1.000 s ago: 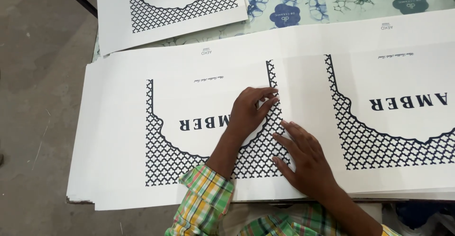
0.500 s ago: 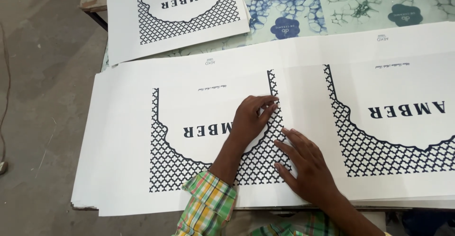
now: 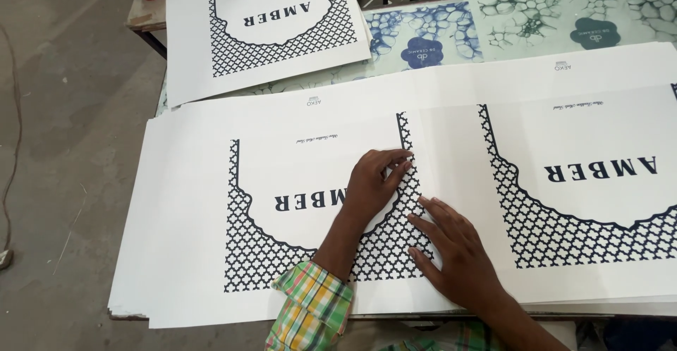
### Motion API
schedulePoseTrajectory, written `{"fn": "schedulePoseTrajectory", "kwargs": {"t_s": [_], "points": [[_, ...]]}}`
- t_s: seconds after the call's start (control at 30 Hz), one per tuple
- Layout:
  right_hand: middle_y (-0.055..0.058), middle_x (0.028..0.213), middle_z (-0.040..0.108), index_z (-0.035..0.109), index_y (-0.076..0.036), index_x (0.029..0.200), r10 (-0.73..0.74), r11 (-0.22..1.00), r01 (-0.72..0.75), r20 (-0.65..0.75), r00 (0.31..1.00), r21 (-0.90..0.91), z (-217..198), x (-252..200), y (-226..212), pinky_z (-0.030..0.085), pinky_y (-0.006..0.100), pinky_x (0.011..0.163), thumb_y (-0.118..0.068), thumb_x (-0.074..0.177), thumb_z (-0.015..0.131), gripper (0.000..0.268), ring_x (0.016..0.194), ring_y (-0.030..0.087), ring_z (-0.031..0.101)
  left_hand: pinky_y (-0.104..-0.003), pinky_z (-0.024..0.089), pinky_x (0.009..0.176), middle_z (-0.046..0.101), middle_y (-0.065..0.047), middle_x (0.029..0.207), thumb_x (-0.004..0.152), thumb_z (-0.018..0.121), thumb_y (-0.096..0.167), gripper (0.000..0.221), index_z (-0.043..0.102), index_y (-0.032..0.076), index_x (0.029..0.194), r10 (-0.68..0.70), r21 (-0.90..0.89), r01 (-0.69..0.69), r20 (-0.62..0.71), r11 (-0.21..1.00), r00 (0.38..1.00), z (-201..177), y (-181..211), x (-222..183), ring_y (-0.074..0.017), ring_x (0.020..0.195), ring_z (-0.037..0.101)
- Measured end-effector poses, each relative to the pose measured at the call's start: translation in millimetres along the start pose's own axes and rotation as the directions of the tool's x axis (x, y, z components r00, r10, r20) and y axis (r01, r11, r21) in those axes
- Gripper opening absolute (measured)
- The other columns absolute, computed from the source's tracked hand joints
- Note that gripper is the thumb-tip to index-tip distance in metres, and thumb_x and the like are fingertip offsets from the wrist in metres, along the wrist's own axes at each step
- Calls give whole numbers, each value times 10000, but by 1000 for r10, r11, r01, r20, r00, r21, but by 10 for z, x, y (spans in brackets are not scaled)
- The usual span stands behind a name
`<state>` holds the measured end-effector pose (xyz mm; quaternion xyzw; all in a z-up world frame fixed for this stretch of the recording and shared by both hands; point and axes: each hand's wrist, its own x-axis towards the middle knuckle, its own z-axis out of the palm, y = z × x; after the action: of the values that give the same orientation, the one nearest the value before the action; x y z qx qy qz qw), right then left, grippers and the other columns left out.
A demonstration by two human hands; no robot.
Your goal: Stack and align printed paper sheets on a table.
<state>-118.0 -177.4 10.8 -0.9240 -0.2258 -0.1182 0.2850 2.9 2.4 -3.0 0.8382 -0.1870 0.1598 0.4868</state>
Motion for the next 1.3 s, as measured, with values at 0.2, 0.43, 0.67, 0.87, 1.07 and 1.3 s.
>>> {"fn": "schedulePoseTrajectory", "kwargs": {"t_s": [0.2, 0.43, 0.67, 0.87, 1.07, 1.3], "points": [[98, 1548, 442, 596, -137, 1341, 9, 1000, -9, 7, 1000, 6, 6, -2, 5, 324, 477, 1145, -284, 856, 711, 519, 1464, 290, 369, -311, 539, 732, 739, -48, 902, 938, 757, 176, 204, 764, 105, 1129, 1, -11, -1, -3, 1000, 1000, 13, -25, -2, -169, 812, 656], [96, 1549, 436, 590, -142, 1346, 19, 1000, -19, 18, 1000, 0, 16, -6, 11, 317, 485, 1142, -291, 852, 718, 531, 1459, 294, 365, -321, 538, 744, 740, -50, 902, 940, 751, 185, 207, 761, 106, 1131, -11, 0, 11, 7, 1000, 1000, 8, -10, 1, -175, 821, 657], [97, 1549, 440, 584, -142, 1349, 12, 1000, -12, 11, 1000, 1, 21, -7, 10, 322, 486, 1146, -288, 857, 715, 530, 1460, 294, 372, -326, 540, 762, 743, -54, 909, 944, 749, 185, 211, 759, 101, 1138, -1, 2, 1, 3, 1000, 1000, -7, 8, -1, -179, 825, 657], [96, 1547, 440, 582, -147, 1355, 14, 1000, -14, 11, 1000, 5, 13, -3, 9, 323, 485, 1144, -285, 857, 715, 534, 1459, 297, 371, -321, 541, 771, 748, -41, 924, 938, 759, 182, 224, 754, 103, 1147, 20, -6, -20, 3, 1000, 1000, 15, -47, -8, -171, 837, 661], [95, 1551, 436, 581, -151, 1357, 24, 1000, -24, 19, 1000, 8, 12, -6, 6, 316, 487, 1145, -285, 858, 713, 533, 1462, 294, 364, -303, 522, 711, 736, 9, 891, 877, 816, 176, 278, 748, 117, 1140, 18, -57, -17, 27, 998, 999, -38, 49, 4, -155, 793, 615], [93, 1553, 434, 582, -153, 1355, 31, 1000, -31, 29, 999, 0, 17, -5, 9, 312, 489, 1147, -290, 858, 709, 531, 1466, 291, 360, -296, 514, 693, 689, 18, 862, 850, 836, 147, 304, 746, 135, 1140, 17, -56, -15, 35, 998, 999, -58, 64, 8, -142, 753, 587]]}}
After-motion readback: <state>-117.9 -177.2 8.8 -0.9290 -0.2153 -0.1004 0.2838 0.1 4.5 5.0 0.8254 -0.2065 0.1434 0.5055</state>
